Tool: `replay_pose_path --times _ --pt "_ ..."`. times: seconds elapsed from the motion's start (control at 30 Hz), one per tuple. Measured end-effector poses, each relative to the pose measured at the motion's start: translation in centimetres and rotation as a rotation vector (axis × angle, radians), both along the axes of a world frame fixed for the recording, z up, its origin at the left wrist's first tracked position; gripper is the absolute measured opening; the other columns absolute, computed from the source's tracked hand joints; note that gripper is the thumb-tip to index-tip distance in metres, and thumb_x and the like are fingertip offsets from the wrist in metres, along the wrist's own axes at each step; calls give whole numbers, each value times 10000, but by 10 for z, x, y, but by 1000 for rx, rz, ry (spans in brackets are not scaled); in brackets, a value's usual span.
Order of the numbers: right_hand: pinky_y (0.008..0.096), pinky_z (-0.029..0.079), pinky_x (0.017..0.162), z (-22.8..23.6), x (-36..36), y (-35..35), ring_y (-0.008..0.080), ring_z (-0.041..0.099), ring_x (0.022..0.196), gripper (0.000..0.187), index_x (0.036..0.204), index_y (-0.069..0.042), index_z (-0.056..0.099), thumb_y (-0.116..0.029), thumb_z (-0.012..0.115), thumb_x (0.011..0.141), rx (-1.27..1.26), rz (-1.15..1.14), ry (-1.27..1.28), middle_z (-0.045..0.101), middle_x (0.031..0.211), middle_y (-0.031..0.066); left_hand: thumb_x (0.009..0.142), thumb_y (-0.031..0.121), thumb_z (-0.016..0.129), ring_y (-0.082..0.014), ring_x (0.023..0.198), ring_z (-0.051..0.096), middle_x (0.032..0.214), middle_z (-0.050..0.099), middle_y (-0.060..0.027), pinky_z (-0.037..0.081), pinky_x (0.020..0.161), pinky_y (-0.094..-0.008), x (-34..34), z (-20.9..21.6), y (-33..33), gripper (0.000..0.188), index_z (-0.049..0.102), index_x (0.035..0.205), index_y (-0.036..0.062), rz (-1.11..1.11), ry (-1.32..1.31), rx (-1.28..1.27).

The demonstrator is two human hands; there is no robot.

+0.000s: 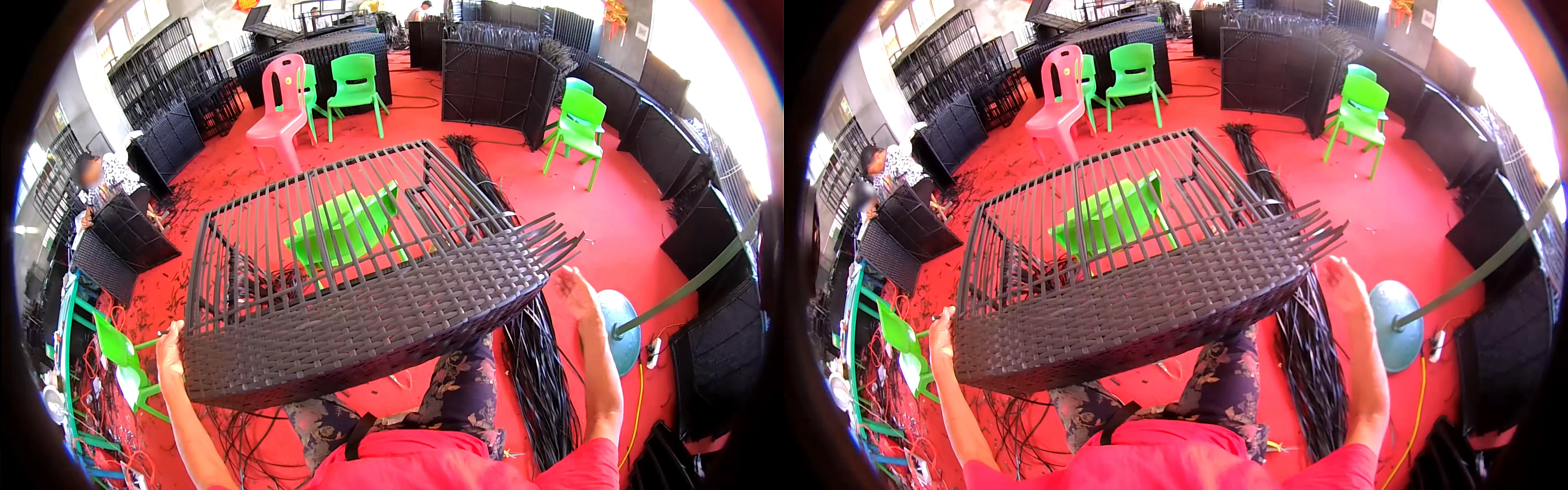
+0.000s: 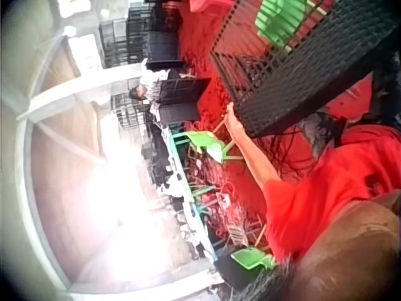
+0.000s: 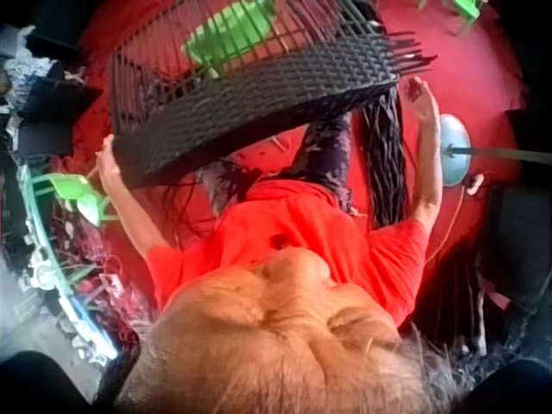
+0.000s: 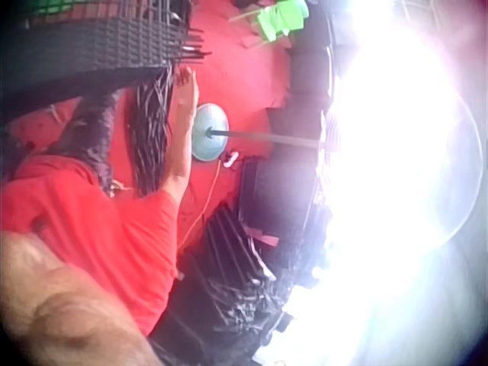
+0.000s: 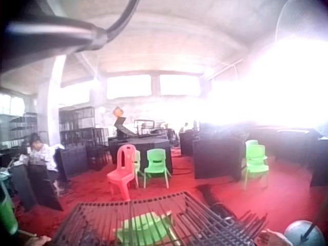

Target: The person weaves plastic strips through a metal furniture frame by hand, threading and pressing the strips into place.

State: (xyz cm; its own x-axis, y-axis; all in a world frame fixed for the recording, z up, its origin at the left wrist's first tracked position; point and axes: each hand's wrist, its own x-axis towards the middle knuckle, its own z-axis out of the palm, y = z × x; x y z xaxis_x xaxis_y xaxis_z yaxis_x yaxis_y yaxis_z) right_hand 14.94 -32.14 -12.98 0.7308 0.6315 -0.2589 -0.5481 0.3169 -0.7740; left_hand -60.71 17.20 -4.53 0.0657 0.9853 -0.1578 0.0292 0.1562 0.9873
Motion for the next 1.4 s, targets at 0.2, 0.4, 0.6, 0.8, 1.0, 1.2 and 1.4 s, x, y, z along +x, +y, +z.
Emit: replay_pose_path --times 0.2,0.4,0.6,0.8,1.0,1.2,1.4 --pt "375 406 983 -15 5 88 211 516 1108 407 1241 -31 494 -291 496 928 209 318 -60 552 1207 102 855 325 630 -222 799 627 912 640 -125 507 737 -344 1 21 -11 400 595 1078 -6 109 35 93" --pt "402 333 1062 31 -4 142 264 412 1259 513 1392 -41 290 -325 388 976 577 386 -102 366 1410 151 848 516 567 -225 914 636 1037 643 -100 465 779 -336 -45 22 5 472 586 1104 120 192 80 -6" --pt "390 308 1086 33 11 161 263 381 1288 506 1412 -59 244 -308 363 988 496 162 -372 348 1415 134 788 406 667 -210 867 623 990 638 -51 477 745 -328 -94 37 14 409 587 1101 154 257 32 -5" --pt "385 316 1085 41 16 158 248 393 1272 488 1409 -70 251 -286 366 988 486 158 -417 369 1391 115 759 371 703 -212 909 621 1016 637 -38 482 757 -312 -131 51 14 420 597 1097 145 348 12 -11" --pt "381 324 1083 49 7 158 249 409 1258 479 1398 -60 271 -279 372 985 549 254 -544 391 1370 109 864 497 568 -217 1099 521 1219 546 -87 444 926 -359 -85 24 -5 576 472 1274 103 170 -321 -3" --pt "366 355 1053 55 4 160 243 442 1235 476 1378 -54 317 -286 419 974 486 230 -360 429 1348 94 849 436 621 -209 879 598 966 636 -71 481 758 -343 -20 -1 -10 413 571 1058 82 -22 12 -42" --pt "350 401 1002 61 -9 156 231 483 1200 455 1346 -49 376 -282 463 964 477 184 -318 490 1297 93 777 378 671 -176 775 580 851 626 -33 453 676 -316 -15 -2 0 350 617 954 81 188 268 -57"
